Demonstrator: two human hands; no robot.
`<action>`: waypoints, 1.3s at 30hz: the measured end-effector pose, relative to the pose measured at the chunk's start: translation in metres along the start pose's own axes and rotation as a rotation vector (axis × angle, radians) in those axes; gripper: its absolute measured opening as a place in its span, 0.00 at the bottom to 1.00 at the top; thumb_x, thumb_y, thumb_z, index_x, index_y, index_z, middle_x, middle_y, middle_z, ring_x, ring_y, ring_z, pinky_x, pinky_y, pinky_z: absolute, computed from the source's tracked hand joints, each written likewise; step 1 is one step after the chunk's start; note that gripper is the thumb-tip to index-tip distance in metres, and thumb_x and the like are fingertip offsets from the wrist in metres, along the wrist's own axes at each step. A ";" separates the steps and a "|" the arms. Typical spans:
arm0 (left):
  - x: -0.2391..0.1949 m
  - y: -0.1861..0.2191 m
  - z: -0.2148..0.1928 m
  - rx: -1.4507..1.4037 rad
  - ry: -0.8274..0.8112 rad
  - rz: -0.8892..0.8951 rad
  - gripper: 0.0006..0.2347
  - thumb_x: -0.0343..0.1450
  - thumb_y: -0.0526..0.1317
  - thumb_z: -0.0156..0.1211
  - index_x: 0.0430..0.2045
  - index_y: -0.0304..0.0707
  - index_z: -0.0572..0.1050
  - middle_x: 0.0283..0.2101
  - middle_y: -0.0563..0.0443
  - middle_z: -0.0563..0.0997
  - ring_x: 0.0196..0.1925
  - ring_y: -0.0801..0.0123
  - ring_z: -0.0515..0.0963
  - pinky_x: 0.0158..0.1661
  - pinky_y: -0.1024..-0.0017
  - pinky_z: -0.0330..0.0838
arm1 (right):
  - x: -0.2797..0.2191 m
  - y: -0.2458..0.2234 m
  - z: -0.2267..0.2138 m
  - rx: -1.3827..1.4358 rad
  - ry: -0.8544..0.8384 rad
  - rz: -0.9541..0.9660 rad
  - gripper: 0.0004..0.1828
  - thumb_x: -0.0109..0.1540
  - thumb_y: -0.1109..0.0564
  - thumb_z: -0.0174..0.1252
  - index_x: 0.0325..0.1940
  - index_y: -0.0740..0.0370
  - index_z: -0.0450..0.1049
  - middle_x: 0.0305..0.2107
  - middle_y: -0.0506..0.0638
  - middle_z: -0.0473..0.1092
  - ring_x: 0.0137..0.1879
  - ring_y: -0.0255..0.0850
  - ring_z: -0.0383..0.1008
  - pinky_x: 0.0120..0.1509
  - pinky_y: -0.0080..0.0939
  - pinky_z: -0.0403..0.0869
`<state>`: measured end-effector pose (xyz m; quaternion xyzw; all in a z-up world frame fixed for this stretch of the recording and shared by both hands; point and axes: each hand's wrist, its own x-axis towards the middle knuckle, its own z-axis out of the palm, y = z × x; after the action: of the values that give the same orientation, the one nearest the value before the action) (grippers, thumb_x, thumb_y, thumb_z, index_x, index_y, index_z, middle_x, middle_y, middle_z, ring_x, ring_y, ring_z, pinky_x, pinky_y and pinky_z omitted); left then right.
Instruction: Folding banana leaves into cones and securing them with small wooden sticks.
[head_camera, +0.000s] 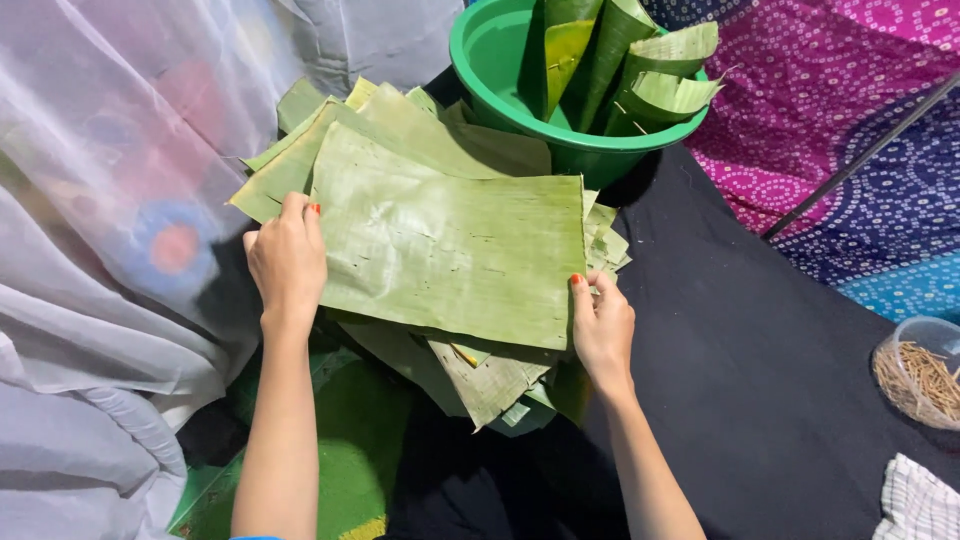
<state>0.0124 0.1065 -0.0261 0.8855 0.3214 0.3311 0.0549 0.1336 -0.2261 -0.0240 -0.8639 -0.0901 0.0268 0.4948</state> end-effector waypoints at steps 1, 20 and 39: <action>-0.002 0.003 -0.001 -0.002 -0.002 0.003 0.06 0.81 0.40 0.50 0.43 0.41 0.74 0.26 0.40 0.82 0.36 0.48 0.84 0.44 0.58 0.67 | 0.001 0.006 -0.002 -0.001 0.003 0.002 0.13 0.71 0.49 0.51 0.38 0.53 0.77 0.10 0.47 0.66 0.23 0.39 0.62 0.32 0.41 0.66; -0.060 0.160 0.031 -0.347 -0.134 0.171 0.09 0.82 0.43 0.43 0.44 0.42 0.71 0.25 0.35 0.81 0.33 0.45 0.84 0.44 0.56 0.70 | -0.026 0.158 -0.140 -0.103 0.370 0.096 0.14 0.73 0.44 0.54 0.41 0.49 0.81 0.17 0.59 0.73 0.26 0.47 0.73 0.36 0.50 0.72; -0.182 0.291 0.126 -0.280 -0.004 0.530 0.05 0.76 0.42 0.52 0.31 0.46 0.67 0.11 0.53 0.70 0.18 0.63 0.77 0.33 0.68 0.71 | -0.100 0.284 -0.257 -0.437 0.481 0.325 0.16 0.75 0.43 0.51 0.46 0.53 0.79 0.29 0.63 0.77 0.44 0.69 0.77 0.52 0.65 0.73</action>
<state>0.1417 -0.2179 -0.1337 0.9231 0.0301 0.3731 0.0886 0.1067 -0.6032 -0.1416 -0.9338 0.1640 -0.1188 0.2949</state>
